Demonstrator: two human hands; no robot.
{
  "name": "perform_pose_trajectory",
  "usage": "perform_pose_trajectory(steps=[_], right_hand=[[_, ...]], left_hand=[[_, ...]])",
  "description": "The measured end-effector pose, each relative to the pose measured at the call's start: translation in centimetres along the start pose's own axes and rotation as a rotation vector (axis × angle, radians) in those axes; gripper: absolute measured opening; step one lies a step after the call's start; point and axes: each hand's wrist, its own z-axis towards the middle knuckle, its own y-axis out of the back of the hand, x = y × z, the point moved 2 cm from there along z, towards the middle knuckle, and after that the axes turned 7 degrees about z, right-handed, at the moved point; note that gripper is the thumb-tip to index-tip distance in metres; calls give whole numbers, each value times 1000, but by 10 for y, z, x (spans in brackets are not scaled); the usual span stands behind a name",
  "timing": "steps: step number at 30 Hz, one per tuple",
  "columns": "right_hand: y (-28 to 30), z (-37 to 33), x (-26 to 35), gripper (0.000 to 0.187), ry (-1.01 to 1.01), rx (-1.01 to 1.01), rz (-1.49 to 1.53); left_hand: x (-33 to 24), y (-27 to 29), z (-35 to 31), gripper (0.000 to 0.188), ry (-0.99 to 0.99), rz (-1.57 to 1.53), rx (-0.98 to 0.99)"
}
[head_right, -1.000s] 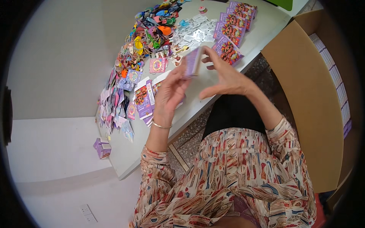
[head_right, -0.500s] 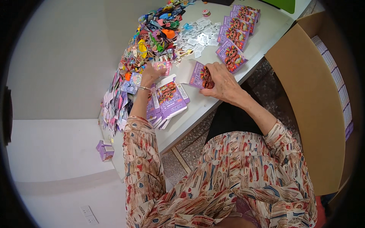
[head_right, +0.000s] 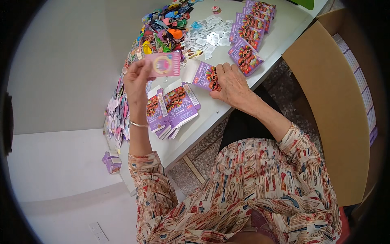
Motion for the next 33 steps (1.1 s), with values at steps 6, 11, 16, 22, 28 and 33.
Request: perform_pose_trajectory(steps=[6,11,16,22,28,33], right_hand=[[0,-4,10,68,88,-63,-40],[2,-13,13,64,52,-21,-43],[8,-14,11,63,53,-31,-54],[8,-16,10,64,32,-26,-64],[18,-20,-5,62,-7,-58,-103],[14,-17,4,60,-1,-51,-128]], left_hand=[[14,-38,-35,12,-139,282,106],[3,-60,-52,12,-414,680,69],[13,-66,-48,11,-164,372,45],[24,-79,-61,10,-404,592,27],[41,-41,1,14,-125,554,163],[112,-4,38,26,-101,959,295]])
